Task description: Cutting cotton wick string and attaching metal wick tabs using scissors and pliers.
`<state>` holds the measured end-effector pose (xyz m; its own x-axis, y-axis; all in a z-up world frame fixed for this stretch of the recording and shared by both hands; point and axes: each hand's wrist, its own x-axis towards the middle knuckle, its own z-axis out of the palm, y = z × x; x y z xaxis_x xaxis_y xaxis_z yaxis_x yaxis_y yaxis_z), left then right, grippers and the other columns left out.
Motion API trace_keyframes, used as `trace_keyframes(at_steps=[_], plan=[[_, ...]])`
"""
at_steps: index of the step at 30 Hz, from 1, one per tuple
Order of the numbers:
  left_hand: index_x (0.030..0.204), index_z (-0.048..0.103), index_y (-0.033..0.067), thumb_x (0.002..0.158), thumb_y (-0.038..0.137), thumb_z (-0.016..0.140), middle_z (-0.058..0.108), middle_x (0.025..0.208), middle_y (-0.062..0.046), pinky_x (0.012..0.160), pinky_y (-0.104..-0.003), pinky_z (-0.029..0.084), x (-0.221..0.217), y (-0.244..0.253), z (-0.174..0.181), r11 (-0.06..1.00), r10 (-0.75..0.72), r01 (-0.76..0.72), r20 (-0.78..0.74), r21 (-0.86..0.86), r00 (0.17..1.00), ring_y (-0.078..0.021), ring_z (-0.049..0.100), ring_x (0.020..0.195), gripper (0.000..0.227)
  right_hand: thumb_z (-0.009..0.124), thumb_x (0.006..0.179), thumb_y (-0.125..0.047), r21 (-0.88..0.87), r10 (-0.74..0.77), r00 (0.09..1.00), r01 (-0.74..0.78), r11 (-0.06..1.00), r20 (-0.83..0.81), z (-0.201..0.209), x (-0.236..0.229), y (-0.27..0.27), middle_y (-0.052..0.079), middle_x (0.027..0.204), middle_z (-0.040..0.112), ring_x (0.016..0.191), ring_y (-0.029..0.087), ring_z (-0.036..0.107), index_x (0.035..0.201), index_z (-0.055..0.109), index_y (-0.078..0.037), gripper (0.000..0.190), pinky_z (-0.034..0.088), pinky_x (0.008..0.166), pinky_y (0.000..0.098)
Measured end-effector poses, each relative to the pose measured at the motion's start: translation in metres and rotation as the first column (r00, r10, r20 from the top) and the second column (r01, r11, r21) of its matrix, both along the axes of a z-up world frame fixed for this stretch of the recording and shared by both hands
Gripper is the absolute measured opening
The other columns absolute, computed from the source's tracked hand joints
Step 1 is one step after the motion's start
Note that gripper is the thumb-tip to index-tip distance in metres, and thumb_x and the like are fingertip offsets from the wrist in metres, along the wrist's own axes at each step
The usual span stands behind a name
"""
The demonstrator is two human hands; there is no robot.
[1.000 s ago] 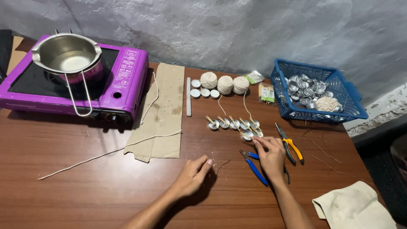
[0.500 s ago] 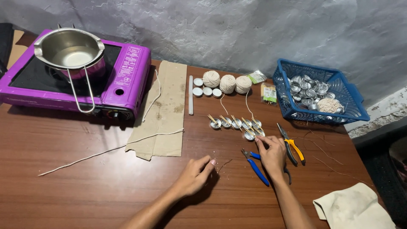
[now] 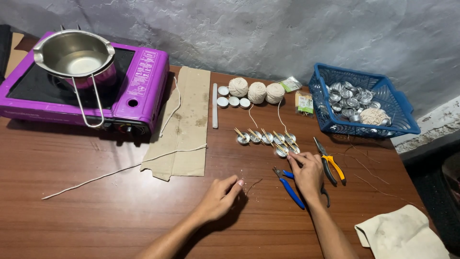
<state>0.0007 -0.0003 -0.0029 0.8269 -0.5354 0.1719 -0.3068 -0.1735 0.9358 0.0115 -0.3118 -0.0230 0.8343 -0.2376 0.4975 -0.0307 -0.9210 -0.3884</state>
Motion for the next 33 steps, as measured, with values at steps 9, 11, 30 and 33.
trace_keyframes(at_steps=[9, 11, 30, 33], plan=[[0.073, 0.044, 0.0119, 0.109, 0.033, 0.047, 0.045, 0.058, 0.002, 0.060, -0.035, 0.036, 0.000, 0.000, 0.001, 1.000, -0.003, 0.003, 0.017, -0.011, 1.000, -0.0114, 0.045, 0.058, 0.042, 0.079, 0.089, -0.025, -0.010, 0.035, 0.999, -0.034, 0.999, 0.029, 0.004, -0.001, 0.003, -0.002, 0.089, 0.074, 0.079, 0.020, 0.050, 0.108, 0.082, -0.017, 0.020, 0.042, 0.065, 0.0338], [0.073, 0.045, 0.0120, 0.109, 0.033, 0.047, 0.045, 0.058, 0.002, 0.059, -0.035, 0.037, 0.001, -0.001, -0.002, 1.000, -0.001, 0.002, 0.028, -0.012, 1.000, -0.0119, 0.045, 0.057, 0.042, 0.079, 0.089, -0.027, -0.003, 0.021, 1.000, -0.021, 1.000, 0.005, -0.001, 0.001, -0.001, -0.002, 0.090, 0.074, 0.080, 0.019, 0.049, 0.108, 0.082, -0.018, 0.021, 0.041, 0.065, 0.0333], [0.086, 0.061, 0.0077, 0.093, 0.005, 0.040, 0.079, 0.079, -0.008, 0.070, -0.034, 0.059, 0.001, 0.004, 0.021, 0.991, -0.052, 0.037, -0.120, -0.125, 0.991, -0.0181, 0.078, 0.072, 0.022, 0.077, 0.091, -0.029, 0.033, -0.015, 0.999, 0.013, 0.999, 0.043, 0.013, -0.011, 0.002, 0.001, 0.086, 0.071, 0.088, 0.020, 0.054, 0.104, 0.082, -0.017, 0.019, 0.043, 0.072, 0.0349], [0.075, 0.065, 0.0072, 0.081, -0.005, 0.044, 0.070, 0.075, -0.005, 0.069, -0.032, 0.053, 0.008, 0.003, -0.002, 0.988, 0.052, -0.053, -0.005, -0.144, 0.999, -0.0173, 0.066, 0.074, 0.025, 0.078, 0.092, -0.022, 0.034, 0.072, 0.979, -0.080, 0.996, 0.191, 0.017, -0.016, 0.004, 0.000, 0.079, 0.068, 0.082, 0.019, 0.052, 0.097, 0.082, -0.012, 0.012, 0.040, 0.073, 0.0344]])
